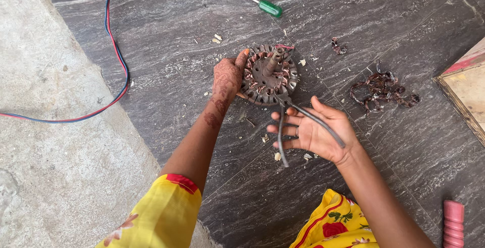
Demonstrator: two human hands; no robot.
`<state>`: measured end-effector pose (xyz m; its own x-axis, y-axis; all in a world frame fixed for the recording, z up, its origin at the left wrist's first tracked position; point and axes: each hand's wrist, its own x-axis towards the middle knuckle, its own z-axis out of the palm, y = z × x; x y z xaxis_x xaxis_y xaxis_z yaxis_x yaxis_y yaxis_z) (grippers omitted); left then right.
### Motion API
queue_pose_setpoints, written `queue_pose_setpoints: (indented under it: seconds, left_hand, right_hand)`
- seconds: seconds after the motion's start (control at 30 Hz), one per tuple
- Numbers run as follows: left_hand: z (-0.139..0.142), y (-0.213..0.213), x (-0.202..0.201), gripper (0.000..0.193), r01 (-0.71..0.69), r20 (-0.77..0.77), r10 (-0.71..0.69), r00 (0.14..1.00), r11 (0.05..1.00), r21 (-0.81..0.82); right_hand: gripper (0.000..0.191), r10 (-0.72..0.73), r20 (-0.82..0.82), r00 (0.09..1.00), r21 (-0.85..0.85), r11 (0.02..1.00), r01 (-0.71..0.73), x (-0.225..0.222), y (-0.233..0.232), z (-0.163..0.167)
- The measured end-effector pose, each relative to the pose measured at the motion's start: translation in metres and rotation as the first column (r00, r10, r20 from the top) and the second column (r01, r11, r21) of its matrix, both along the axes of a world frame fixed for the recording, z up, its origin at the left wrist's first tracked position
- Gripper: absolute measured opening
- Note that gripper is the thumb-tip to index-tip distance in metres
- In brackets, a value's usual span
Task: The person uses pliers to pull and remove copper wire from the slots of a motor rotor. They rotate the rotor as needed to access different sections and continue extracting wire throughout the clip.
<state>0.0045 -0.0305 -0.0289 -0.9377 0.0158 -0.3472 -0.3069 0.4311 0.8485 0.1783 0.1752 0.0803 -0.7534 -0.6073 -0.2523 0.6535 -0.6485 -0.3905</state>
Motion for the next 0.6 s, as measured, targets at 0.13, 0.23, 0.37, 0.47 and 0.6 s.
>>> queue_pose_setpoints:
  seconds: [0.13, 0.23, 0.37, 0.47, 0.6]
  left_hand:
    - [0.001, -0.001, -0.002, 0.072, 0.068, 0.021, -0.068, 0.997, 0.998, -0.013]
    - [0.003, -0.001, -0.002, 0.071, 0.076, 0.019, -0.076, 0.997, 0.997, 0.004]
    - [0.008, -0.001, -0.001, 0.072, 0.106, 0.059, -0.105, 0.993, 0.994, -0.018]
    - [0.012, 0.001, 0.001, 0.071, 0.049, 0.079, -0.046, 0.996, 0.998, -0.040]
    - [0.010, 0.003, -0.002, 0.079, 0.074, 0.092, -0.068, 0.993, 0.995, -0.069]
  right_hand:
    - [0.050, 0.000, 0.089, 0.996, -0.118, 0.993, 0.010, 0.000, 0.001, -0.004]
    - [0.043, -0.013, 0.079, 0.997, 0.000, 1.000, 0.013, 0.001, -0.002, -0.007]
    - [0.041, -0.089, 0.086, 0.992, -0.032, 0.995, 0.092, 0.005, -0.010, -0.011]
    - [0.031, -0.085, 0.073, 0.994, -0.110, 0.990, 0.093, 0.007, -0.015, -0.014]
    - [0.016, -0.069, 0.015, 0.998, 0.055, 0.996, 0.068, 0.006, -0.017, -0.010]
